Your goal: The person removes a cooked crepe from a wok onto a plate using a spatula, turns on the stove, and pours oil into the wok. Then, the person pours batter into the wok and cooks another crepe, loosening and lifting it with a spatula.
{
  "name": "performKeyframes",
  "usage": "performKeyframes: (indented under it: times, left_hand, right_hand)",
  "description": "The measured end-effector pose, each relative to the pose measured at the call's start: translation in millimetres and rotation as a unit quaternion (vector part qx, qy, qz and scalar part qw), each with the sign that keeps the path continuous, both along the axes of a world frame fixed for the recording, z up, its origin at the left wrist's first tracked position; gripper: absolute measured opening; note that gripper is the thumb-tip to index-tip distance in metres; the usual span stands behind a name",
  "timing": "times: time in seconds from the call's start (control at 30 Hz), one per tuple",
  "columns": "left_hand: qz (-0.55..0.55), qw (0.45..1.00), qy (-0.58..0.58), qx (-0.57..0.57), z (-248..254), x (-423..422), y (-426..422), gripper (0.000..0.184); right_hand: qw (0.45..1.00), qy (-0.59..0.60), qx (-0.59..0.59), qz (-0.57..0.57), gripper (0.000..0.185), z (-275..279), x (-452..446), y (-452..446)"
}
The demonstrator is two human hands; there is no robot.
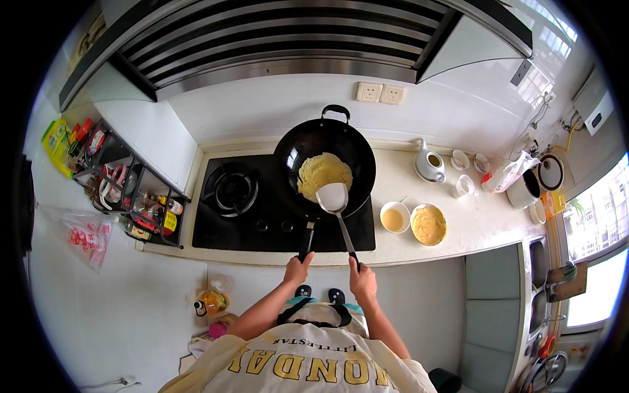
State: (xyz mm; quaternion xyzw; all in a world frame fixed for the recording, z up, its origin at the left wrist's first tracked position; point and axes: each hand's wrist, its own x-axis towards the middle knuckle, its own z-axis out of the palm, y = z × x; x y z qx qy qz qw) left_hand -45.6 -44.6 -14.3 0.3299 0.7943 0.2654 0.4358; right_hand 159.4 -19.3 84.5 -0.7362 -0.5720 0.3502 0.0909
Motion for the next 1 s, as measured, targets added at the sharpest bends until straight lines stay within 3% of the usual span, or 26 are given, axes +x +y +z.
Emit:
performKeyframes:
  times: [0.63, 0.73, 0.83, 0.93, 1.0]
  left_hand:
    - [0.000, 1.000, -0.010, 0.001, 11, 1, -2, 0.067]
    - [-0.005, 0.984, -0.138, -0.115, 35, -5, 5, 0.056]
    - [-0.094, 0.960, -0.245, -0.098, 19, -26, 22, 0.042]
    - [-0.061, 0.944, -0.325, -0.006, 21, -27, 38, 0.019]
    - [0.004, 0.904, -0.426, -0.026, 50, -23, 45, 0.012]
  right_hand:
    - [1.000, 0.006, -0.014, 0.000, 0.069, -12, -4, 7]
    - [0.999, 0.039, -0.010, -0.016, 0.067, -13, -1, 9]
    - [0.995, 0.088, 0.003, -0.053, 0.063, 13, 2, 8]
    - [0.984, 0.144, 0.029, -0.105, 0.061, 25, 10, 3]
    - [0.973, 0.184, 0.037, -0.132, 0.059, 27, 18, 1]
